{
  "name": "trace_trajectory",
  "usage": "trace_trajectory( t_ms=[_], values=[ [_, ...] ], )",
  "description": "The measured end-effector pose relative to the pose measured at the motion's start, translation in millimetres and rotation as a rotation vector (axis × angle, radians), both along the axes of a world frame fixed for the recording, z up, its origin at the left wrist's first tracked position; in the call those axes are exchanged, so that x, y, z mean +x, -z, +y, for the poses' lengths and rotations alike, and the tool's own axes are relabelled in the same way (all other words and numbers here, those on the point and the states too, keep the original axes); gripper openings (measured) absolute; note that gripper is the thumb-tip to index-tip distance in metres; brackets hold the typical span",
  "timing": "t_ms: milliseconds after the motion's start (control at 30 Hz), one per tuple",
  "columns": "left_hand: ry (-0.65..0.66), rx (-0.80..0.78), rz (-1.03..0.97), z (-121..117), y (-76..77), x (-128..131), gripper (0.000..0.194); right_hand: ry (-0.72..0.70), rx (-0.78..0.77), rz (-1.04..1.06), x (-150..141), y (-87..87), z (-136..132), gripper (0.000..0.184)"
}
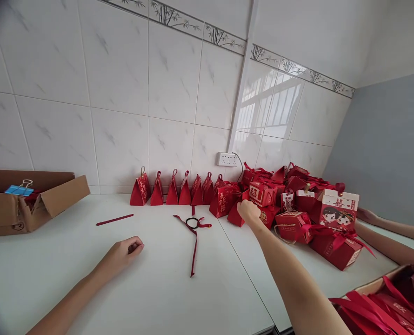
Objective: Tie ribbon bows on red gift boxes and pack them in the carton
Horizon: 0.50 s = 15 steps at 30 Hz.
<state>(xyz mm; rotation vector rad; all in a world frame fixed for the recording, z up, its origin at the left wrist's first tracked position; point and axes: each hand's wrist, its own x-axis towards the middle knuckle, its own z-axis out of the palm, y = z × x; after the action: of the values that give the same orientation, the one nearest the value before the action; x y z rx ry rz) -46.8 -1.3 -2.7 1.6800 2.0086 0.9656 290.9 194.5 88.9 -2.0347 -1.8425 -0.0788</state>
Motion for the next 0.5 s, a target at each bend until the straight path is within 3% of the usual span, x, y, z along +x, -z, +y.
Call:
trace_trajectory(
  t_ms=[167,267,400,500],
  values=[
    [0.020,0.006,-0.001,-0.1,-2.0,7.7,0.029,-0.174,0.189,0.117,0.9,1.2,-29.3,0.038],
    [0.005,0.048,-0.112,-1.0,-5.0,16.0,0.039,-0.515,0.237,0.287,-28.9,15.9,-58.2,0.039],
    [0.128,0.269,-0.373,-9.5,-16.2,29.5,0.050,-1.094,0.040,0.769,-86.7,45.2,-95.8,0.025],
    [0.246,0.370,-0.576,-17.4,-27.6,36.8,0.052,-1.201,-0.069,0.863,-112.1,63.4,-115.2,0.023]
  ],
)
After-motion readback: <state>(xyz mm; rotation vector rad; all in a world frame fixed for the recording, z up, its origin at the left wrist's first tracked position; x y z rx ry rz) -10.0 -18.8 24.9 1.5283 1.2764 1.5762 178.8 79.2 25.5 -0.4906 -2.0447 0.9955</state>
